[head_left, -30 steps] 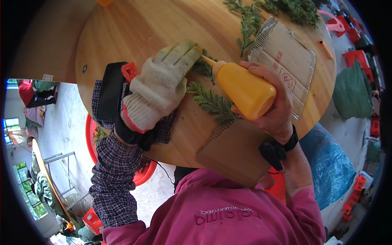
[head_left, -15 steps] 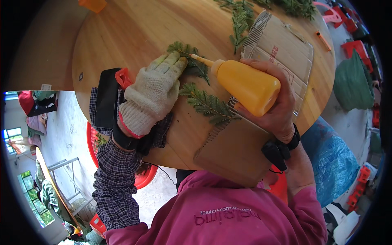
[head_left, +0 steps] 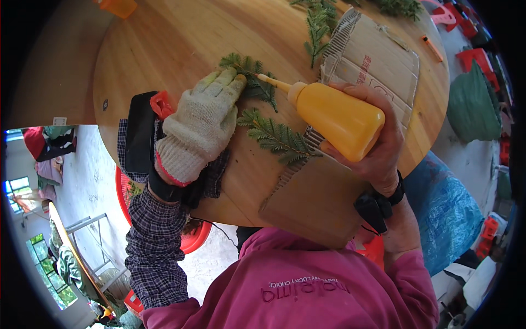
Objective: Applying glue to small cedar-like branches and sticking them onto a circular cardboard base.
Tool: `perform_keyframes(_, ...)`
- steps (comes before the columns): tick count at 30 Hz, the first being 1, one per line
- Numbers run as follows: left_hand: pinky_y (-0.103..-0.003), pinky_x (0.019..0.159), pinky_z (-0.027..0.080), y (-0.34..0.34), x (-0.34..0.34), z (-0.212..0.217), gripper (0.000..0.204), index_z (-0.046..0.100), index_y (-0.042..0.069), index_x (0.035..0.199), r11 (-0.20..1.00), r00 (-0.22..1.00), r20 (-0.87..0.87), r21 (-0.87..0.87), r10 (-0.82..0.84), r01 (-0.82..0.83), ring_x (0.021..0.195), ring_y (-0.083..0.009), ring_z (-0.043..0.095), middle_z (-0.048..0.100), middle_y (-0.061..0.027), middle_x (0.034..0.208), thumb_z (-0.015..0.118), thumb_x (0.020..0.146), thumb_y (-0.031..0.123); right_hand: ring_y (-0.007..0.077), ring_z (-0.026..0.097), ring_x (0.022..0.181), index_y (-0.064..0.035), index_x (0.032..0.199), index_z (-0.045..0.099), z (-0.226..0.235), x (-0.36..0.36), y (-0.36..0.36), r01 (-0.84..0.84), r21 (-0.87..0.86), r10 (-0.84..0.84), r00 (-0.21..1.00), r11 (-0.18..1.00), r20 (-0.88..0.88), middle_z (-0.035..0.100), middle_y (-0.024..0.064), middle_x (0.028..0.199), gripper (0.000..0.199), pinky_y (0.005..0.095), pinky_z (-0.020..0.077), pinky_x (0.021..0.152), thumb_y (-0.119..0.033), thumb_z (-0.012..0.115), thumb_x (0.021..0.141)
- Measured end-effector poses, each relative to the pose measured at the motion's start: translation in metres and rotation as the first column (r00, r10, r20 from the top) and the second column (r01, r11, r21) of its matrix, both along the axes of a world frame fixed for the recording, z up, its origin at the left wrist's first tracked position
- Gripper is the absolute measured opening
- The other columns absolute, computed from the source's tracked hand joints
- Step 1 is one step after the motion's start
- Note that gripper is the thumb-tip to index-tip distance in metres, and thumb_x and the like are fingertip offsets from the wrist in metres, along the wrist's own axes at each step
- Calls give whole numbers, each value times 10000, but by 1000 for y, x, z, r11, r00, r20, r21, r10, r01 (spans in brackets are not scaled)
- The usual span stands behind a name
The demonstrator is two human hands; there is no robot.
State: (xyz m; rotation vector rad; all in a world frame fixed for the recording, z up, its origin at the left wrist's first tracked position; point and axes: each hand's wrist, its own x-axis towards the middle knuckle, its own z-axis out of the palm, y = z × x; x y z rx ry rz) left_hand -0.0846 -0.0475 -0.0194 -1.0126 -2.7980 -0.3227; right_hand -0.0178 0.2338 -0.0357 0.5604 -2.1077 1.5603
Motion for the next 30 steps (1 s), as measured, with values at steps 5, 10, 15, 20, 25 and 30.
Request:
perform_keyframes(5, -446, 1073, 454, -1, -1, -2, 470, 615, 31, 1334, 1000, 1000, -9, 2, -21, 21, 1303, -367, 547, 616, -191, 1355, 630, 864, 37, 258, 686, 1115, -23, 1289, 583, 0, 7, 1, 27, 3, -27, 999, 1000, 18, 692, 137, 1231, 747, 361, 544, 961, -120, 961, 652)
perform_keyframes(10, -441, 1070, 458, 0, -1, 0, 456, 622, 25, 1323, 1000, 1000, -5, 6, -29, 29, 1302, -368, 548, 618, -195, 1351, 623, 868, 33, 282, 660, 1163, 1, 1313, 546, 1, 13, 6, -16, -2, 16, 999, 1000, 37, 661, 180, 1271, 762, 393, 524, 1000, -127, 948, 679)
perform_keyframes(15, -436, 1070, 461, -1, -1, 2, 446, 627, 24, 1318, 1000, 1000, -3, 7, -24, 24, 1297, -368, 553, 621, -197, 1347, 620, 873, 35, 321, 607, 1242, 27, 1360, 481, 5, 16, 12, -70, 76, 68, 997, 995, 31, 606, 240, 1328, 798, 446, 484, 1067, -131, 927, 718)
perform_keyframes(20, -437, 1071, 461, 1, -2, -1, 441, 627, 25, 1319, 999, 999, -5, 6, -34, 35, 1295, -368, 555, 623, -198, 1345, 617, 878, 41, 292, 685, 1128, 2, 1293, 570, 3, 19, 8, -15, -25, 15, 1000, 1000, -17, 685, 183, 1234, 757, 387, 546, 964, -122, 961, 657)
perform_keyframes(25, -439, 1072, 460, 0, 1, 3, 435, 626, 21, 1321, 1000, 1000, -7, -23, -17, 17, 1293, -369, 554, 618, -201, 1350, 613, 888, 56, 297, 688, 1119, 8, 1285, 574, 7, 28, 10, -9, -30, 9, 1000, 1000, 0, 685, 195, 1223, 754, 392, 551, 960, -129, 963, 654)
perform_keyframes(30, -445, 1078, 454, -2, -1, 2, 435, 621, 20, 1331, 999, 1000, 5, -36, -20, 21, 1298, -376, 545, 604, -208, 1369, 609, 899, 70, 369, 616, 1220, 40, 1330, 503, 9, 38, 21, -72, 90, 71, 997, 993, 17, 618, 265, 1290, 802, 476, 501, 1044, -207, 945, 709)
